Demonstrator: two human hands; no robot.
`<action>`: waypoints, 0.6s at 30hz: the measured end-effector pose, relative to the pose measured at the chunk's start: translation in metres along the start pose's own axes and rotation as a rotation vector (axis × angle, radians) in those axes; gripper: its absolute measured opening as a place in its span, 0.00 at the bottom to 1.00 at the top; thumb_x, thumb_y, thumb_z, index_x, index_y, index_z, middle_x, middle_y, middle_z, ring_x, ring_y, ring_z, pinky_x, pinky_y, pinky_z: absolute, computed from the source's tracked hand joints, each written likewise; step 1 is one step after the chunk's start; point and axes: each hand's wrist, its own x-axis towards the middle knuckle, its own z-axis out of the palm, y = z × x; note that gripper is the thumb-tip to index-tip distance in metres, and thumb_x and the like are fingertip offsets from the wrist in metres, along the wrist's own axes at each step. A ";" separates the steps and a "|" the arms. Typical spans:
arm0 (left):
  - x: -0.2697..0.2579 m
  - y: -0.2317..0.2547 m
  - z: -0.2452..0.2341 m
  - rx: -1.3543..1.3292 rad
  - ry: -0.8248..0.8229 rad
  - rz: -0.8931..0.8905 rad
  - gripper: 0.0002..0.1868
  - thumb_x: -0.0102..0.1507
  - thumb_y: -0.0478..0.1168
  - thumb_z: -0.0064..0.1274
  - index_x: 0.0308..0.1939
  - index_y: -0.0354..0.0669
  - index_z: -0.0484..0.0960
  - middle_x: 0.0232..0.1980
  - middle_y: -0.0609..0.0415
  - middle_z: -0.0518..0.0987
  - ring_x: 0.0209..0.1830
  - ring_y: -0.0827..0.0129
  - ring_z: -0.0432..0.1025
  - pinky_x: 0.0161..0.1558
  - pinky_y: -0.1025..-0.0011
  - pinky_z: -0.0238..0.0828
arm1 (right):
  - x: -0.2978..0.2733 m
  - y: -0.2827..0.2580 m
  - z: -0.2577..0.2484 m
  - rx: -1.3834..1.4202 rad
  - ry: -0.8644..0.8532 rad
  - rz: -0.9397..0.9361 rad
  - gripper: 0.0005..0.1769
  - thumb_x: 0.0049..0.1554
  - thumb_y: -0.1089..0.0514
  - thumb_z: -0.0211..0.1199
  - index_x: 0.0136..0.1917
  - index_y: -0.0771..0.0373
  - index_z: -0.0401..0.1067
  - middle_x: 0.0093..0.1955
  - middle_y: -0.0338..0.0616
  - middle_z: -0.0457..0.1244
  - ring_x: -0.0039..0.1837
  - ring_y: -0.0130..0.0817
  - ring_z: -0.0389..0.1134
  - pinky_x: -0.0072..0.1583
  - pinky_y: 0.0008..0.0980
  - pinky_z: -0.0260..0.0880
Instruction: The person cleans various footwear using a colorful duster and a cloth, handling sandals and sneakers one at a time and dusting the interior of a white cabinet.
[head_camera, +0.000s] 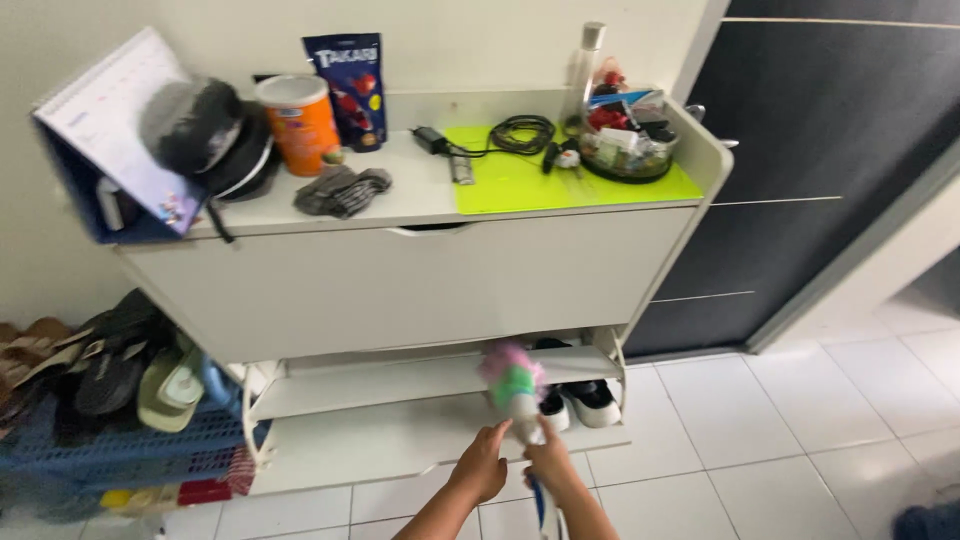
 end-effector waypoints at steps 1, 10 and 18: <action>-0.005 0.002 -0.009 0.029 -0.071 -0.037 0.38 0.64 0.32 0.47 0.78 0.53 0.55 0.72 0.44 0.64 0.66 0.48 0.67 0.64 0.58 0.68 | 0.006 0.004 -0.006 -0.006 -0.012 -0.003 0.49 0.53 0.68 0.56 0.83 0.46 0.47 0.43 0.55 0.67 0.35 0.45 0.66 0.36 0.43 0.67; -0.047 -0.019 -0.020 -0.030 -0.110 -0.141 0.36 0.67 0.37 0.49 0.78 0.49 0.52 0.73 0.45 0.62 0.68 0.49 0.66 0.67 0.59 0.66 | 0.016 -0.029 -0.040 0.389 0.193 0.101 0.34 0.59 0.64 0.49 0.77 0.50 0.51 0.42 0.48 0.61 0.36 0.38 0.61 0.35 0.36 0.64; -0.047 -0.021 -0.058 -0.017 -0.108 -0.201 0.36 0.68 0.38 0.48 0.78 0.50 0.52 0.75 0.49 0.61 0.70 0.53 0.65 0.68 0.62 0.66 | 0.032 -0.027 -0.035 0.332 0.284 -0.051 0.12 0.58 0.66 0.54 0.56 0.65 0.61 0.36 0.49 0.58 0.29 0.38 0.59 0.29 0.37 0.60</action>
